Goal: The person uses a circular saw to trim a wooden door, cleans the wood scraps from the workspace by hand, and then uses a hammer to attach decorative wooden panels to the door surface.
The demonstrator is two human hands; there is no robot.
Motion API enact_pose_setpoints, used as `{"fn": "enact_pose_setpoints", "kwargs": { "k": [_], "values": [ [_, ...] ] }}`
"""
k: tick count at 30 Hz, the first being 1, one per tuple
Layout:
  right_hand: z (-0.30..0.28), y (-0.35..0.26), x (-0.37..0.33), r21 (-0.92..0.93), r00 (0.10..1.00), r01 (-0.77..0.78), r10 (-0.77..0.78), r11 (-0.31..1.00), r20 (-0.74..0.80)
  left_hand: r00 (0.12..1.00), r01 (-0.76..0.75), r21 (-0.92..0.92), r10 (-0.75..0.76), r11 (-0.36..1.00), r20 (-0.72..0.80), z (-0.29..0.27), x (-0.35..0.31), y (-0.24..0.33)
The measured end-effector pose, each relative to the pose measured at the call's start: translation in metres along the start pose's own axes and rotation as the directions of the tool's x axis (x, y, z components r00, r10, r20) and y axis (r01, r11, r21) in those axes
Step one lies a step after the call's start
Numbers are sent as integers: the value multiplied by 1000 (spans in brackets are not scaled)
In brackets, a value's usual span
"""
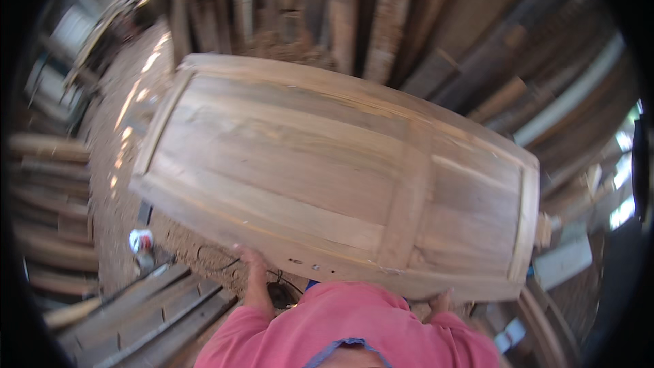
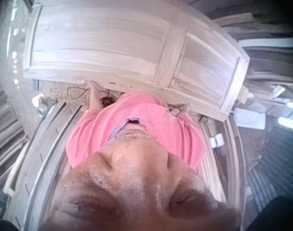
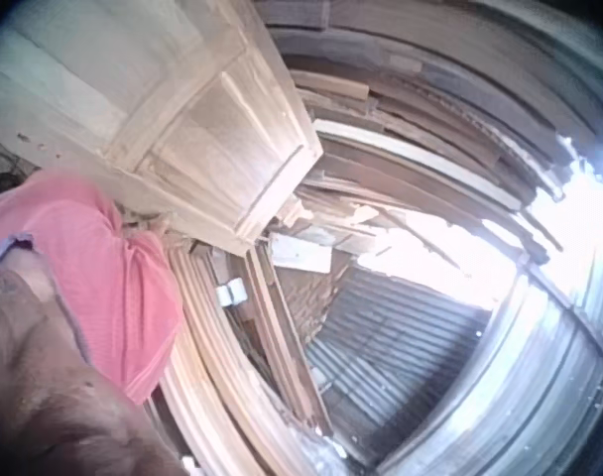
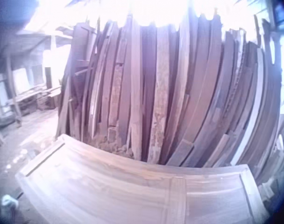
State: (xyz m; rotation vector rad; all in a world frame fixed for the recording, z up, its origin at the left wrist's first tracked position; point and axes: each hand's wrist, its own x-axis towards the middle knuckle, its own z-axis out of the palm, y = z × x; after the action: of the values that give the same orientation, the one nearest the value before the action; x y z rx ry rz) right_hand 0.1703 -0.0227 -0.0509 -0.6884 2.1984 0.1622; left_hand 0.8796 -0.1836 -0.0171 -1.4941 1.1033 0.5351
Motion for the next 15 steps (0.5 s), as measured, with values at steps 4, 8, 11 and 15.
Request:
{"fn": "enact_pose_setpoints", "kwargs": {
  "k": [4,8,11,15],
  "values": [
    [10,-41,0,985,878,-171,454,3,151,1000,7,438,-16,899,16,38,-14,-6],
    [9,-52,-34,983,843,-68,518,-169,147,992,81,508,-20,857,-125,48,-1,-1],
    [27,-39,-25,989,871,-47,478,-139,109,986,104,501,-22,859,-166,61,10,-9],
    [40,-16,-10,995,876,-10,478,-103,59,963,170,345,-81,923,-259,62,20,-3]
  ]
}}
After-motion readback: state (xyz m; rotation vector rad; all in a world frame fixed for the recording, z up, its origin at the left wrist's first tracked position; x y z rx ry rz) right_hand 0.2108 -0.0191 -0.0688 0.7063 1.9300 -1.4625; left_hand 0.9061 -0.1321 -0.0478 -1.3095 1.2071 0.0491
